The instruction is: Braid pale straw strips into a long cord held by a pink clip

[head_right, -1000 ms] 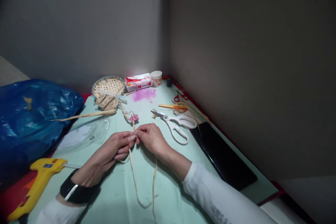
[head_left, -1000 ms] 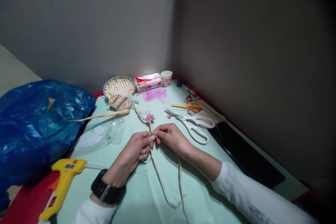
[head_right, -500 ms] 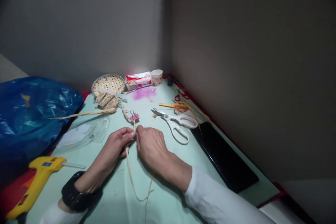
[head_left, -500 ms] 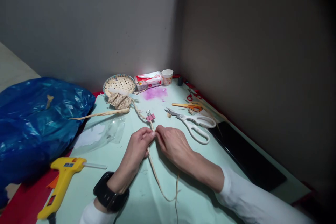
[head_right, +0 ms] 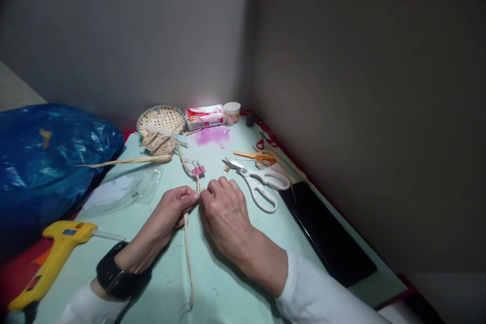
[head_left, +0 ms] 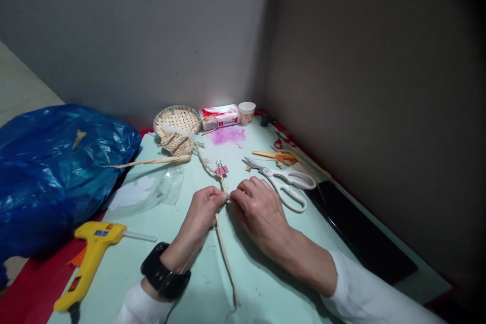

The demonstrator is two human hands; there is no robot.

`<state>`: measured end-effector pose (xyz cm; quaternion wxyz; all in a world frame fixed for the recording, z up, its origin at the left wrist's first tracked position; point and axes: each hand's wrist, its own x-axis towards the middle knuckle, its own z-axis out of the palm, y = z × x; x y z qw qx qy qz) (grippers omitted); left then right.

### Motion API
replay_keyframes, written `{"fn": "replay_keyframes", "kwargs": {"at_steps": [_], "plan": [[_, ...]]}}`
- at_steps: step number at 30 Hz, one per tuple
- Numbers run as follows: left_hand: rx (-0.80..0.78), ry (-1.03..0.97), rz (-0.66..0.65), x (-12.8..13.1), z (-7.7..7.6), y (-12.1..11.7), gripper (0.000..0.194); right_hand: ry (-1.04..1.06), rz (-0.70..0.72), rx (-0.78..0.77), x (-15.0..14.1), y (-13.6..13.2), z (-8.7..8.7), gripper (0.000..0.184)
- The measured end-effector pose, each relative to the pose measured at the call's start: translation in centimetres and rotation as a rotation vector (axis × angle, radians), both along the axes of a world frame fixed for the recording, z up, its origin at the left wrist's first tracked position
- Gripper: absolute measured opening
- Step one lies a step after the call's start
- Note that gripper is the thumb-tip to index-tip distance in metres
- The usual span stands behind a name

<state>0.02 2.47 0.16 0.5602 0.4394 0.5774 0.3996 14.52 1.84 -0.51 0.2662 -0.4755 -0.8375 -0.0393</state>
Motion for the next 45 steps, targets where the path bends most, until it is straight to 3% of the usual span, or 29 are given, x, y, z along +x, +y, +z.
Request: {"fn": "replay_keyframes", "kwargs": {"at_steps": [7, 12, 15, 18, 21, 24, 26, 31, 41, 45], "plan": [[-0.063, -0.115, -0.117, -0.8, -0.2, 0.2, 0.028, -0.011, 0.129, 0.257, -0.8, -0.7, -0.2, 0.023], [-0.083, -0.193, -0.211, -1.4, -0.2, 0.4, 0.023, -0.083, 0.236, 0.34, -1.1, -1.1, -0.5, 0.028], [-0.073, -0.198, -0.206, -1.6, -0.1, 0.2, 0.02, -0.083, 0.25, 0.236, -0.7, -1.1, -0.3, 0.023], [-0.064, -0.194, -0.194, -1.7, 0.0, -0.1, 0.019, 0.116, 0.21, 0.017, -0.1, -0.5, 0.5, 0.017], [-0.054, -0.187, -0.186, -1.6, 0.1, -0.2, 0.019, 0.357, 0.104, -0.281, 0.4, 0.5, 1.4, 0.021], [-0.045, -0.159, -0.179, -1.5, 0.0, -0.2, 0.019, 0.384, 0.175, -0.654, 0.4, 1.5, 1.7, 0.025], [-0.038, -0.124, -0.183, -1.4, 0.0, -0.2, 0.019, 0.366, 0.236, -0.785, 0.2, 2.0, 1.6, 0.021], [-0.01, 0.095, -0.219, -1.5, 0.0, -0.1, 0.017, 0.396, 0.203, -0.774, -0.2, 2.9, 0.6, 0.02], [0.271, 0.685, -0.176, -0.9, 1.0, -0.9, 0.019, 0.59, 0.164, -0.793, -0.1, 3.1, -1.1, 0.027], [0.313, 0.703, -0.195, -0.8, 0.6, -1.1, 0.023, 0.605, 0.123, -0.788, 0.2, 3.0, -1.2, 0.026]]}}
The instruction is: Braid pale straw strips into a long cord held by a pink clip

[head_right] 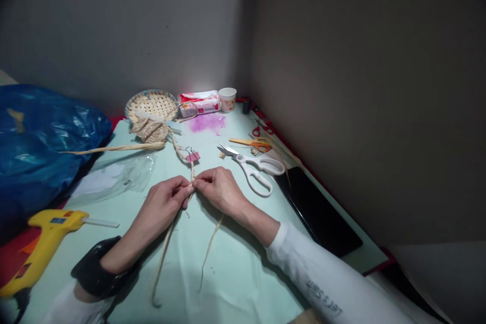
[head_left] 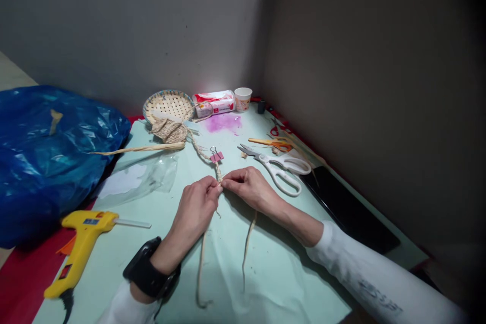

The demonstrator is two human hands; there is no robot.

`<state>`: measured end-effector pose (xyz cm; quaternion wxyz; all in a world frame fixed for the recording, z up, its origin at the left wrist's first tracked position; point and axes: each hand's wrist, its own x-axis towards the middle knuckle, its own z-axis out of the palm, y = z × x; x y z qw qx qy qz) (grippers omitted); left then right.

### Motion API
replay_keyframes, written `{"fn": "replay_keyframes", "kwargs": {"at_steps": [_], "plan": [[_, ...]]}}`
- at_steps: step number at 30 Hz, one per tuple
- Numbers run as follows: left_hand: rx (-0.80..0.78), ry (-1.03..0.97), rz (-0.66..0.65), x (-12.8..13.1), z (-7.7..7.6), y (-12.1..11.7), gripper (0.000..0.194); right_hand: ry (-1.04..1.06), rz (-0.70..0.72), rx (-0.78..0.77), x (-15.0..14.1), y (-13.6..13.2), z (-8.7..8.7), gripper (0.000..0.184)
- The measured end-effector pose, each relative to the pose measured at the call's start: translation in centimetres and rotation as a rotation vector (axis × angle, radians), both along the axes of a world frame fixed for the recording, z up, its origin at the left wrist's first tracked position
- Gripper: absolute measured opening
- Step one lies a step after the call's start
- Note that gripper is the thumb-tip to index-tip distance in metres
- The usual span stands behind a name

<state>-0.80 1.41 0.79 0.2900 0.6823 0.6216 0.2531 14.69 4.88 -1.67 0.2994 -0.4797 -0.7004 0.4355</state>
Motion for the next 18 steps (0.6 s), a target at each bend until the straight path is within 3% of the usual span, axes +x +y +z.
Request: {"fn": "replay_keyframes", "kwargs": {"at_steps": [9, 15, 18], "plan": [[-0.029, 0.069, 0.018, 0.1, 1.2, -0.6, 0.022, 0.091, -0.022, -0.05, 0.2, -0.2, 0.5, 0.024], [0.064, 0.128, 0.051, 2.9, -0.2, -2.9, 0.015, 0.448, -0.04, -0.354, 0.0, -0.2, 0.4, 0.016], [0.098, 0.151, -0.012, 3.6, -0.4, -3.6, 0.019, 0.526, -0.04, -0.486, 0.1, -0.1, 0.8, 0.016]]}}
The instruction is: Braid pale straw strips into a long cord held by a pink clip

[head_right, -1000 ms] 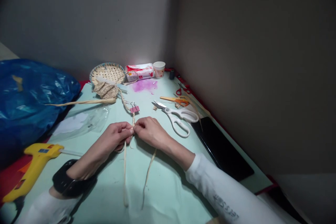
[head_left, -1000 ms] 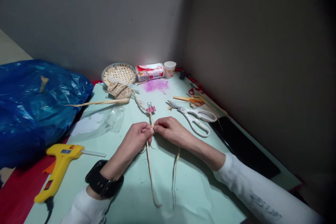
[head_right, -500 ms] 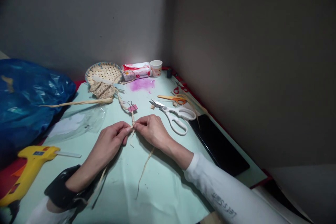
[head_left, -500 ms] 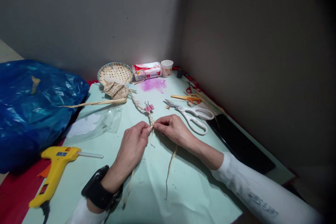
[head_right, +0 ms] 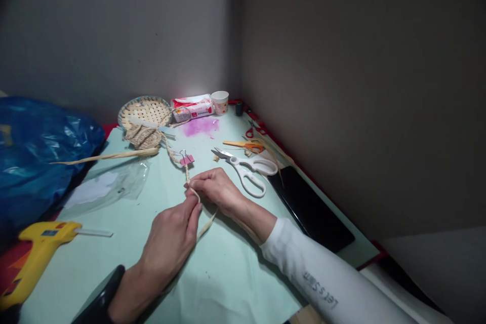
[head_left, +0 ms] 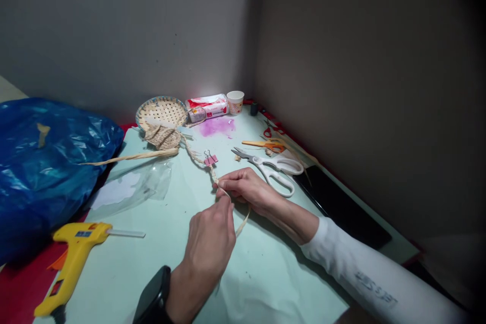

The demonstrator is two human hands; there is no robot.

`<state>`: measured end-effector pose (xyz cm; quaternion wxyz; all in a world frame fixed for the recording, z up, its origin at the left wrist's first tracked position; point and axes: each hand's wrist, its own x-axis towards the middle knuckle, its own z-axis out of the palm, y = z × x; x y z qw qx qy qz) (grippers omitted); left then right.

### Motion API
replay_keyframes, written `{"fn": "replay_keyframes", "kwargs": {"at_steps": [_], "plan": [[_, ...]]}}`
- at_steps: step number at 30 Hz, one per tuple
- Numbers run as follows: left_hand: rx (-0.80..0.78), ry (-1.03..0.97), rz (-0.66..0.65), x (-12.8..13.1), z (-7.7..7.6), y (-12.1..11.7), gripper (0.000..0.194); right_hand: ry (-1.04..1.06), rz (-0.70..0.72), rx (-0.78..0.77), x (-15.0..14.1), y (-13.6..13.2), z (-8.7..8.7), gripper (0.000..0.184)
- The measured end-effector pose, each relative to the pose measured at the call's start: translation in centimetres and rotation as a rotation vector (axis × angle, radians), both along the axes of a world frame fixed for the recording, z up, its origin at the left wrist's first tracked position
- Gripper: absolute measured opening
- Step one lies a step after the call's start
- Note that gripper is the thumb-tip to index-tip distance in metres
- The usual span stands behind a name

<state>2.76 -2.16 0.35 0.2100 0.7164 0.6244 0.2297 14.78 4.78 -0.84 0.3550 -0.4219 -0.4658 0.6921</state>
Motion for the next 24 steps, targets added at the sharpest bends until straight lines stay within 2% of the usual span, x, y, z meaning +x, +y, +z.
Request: {"fn": "replay_keyframes", "kwargs": {"at_steps": [3, 5, 7, 9, 11, 15, 21, 24], "plan": [[0.022, -0.044, -0.001, -0.9, 0.7, 0.4, 0.027, -0.024, -0.008, -0.015, 0.2, 0.1, 0.4, 0.015], [0.015, -0.184, 0.143, -1.9, 1.1, 1.4, 0.023, -0.035, -0.009, 0.005, 0.3, 0.1, 0.5, 0.017], [-0.182, -0.451, 0.215, -2.7, 1.2, 2.7, 0.02, -0.041, 0.0, 0.023, 0.4, 0.1, 0.4, 0.019], [-0.426, -0.763, 0.15, -3.1, 1.0, 3.9, 0.021, -0.04, 0.013, 0.038, 0.5, 0.0, 0.3, 0.019], [-0.566, -0.963, 0.075, -3.1, 0.5, 4.6, 0.018, -0.039, 0.021, 0.049, 0.5, -0.2, 0.2, 0.02], [-0.59, -1.047, 0.054, -2.9, -0.2, 4.9, 0.017, -0.049, 0.025, 0.064, 0.2, -0.4, 0.5, 0.019], [-0.608, -1.133, 0.07, -3.1, 0.0, 4.3, 0.016, -0.043, 0.023, 0.112, 0.1, -0.7, 0.7, 0.009], [-0.633, -1.125, 0.072, -3.2, 0.1, 4.4, 0.015, -0.131, 0.01, 0.14, 0.2, -0.5, 0.1, 0.017]]}}
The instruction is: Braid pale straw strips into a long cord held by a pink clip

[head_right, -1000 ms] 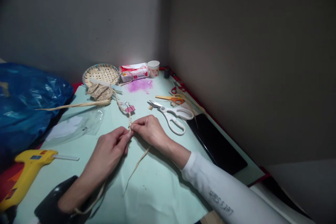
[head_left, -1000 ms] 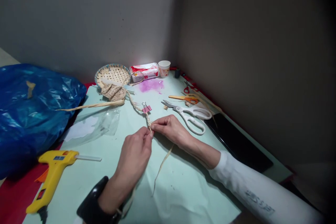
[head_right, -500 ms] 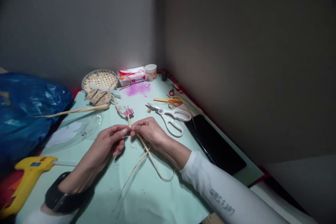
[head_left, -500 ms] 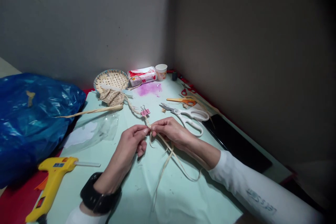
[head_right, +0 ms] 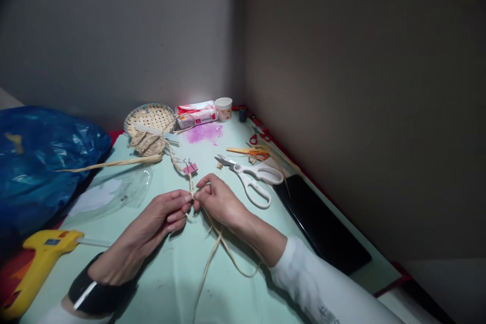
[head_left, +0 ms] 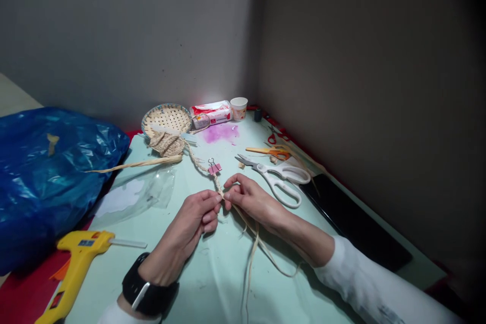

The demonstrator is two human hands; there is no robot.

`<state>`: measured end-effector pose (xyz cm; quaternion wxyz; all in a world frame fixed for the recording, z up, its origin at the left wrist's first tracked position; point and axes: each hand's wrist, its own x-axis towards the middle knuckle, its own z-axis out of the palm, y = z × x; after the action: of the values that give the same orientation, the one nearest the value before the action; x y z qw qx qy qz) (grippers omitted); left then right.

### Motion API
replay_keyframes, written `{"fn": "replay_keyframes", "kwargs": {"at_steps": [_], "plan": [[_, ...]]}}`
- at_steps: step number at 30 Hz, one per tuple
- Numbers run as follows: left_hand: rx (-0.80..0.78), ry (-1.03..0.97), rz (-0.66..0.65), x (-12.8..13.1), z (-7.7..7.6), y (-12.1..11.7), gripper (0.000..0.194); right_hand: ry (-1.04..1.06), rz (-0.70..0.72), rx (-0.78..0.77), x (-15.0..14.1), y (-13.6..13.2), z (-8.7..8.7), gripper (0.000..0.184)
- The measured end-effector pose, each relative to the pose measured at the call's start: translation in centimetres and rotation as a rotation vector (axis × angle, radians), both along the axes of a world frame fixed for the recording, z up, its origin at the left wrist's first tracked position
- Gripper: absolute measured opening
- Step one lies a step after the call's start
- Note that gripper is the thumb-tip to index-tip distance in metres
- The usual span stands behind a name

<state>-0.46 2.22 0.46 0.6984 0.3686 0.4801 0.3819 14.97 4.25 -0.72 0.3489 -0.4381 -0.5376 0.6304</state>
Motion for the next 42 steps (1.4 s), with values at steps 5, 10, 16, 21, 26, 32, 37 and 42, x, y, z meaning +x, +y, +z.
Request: {"fn": "replay_keyframes", "kwargs": {"at_steps": [5, 10, 16, 21, 26, 32, 37, 42], "plan": [[0.093, 0.129, 0.042, 0.1, -0.4, 0.3, 0.019, -0.196, 0.063, 0.152, 0.3, 0.2, -0.5, 0.012], [0.129, 0.234, 0.1, 0.2, -0.6, 0.2, 0.021, -0.648, 0.087, 0.522, 0.5, -0.7, 1.6, 0.015], [0.195, 0.403, 0.091, 0.6, -0.5, -0.3, 0.027, -1.02, 0.005, 0.813, -0.3, -2.6, 1.9, 0.014], [0.152, 0.346, 0.071, 0.3, -0.9, -0.3, 0.03, -1.083, -0.02, 1.038, -0.9, -4.0, 0.6, 0.011], [0.088, 0.069, 0.047, -0.3, -1.2, -0.4, 0.028, -1.099, -0.002, 1.361, -1.9, -4.9, -0.4, 0.017], [0.093, -0.02, 0.022, -0.7, -1.1, -0.7, 0.025, -1.035, 0.02, 1.326, -1.8, -5.1, -0.1, 0.016], [0.122, 0.045, -0.016, -1.0, -1.3, -0.7, 0.02, -0.883, -0.085, 0.941, -0.2, -3.3, 2.0, 0.02], [0.188, 0.139, -0.038, -0.7, -0.8, -0.8, 0.013, -0.585, 0.19, 0.505, 0.4, -1.5, 2.1, 0.027]]}}
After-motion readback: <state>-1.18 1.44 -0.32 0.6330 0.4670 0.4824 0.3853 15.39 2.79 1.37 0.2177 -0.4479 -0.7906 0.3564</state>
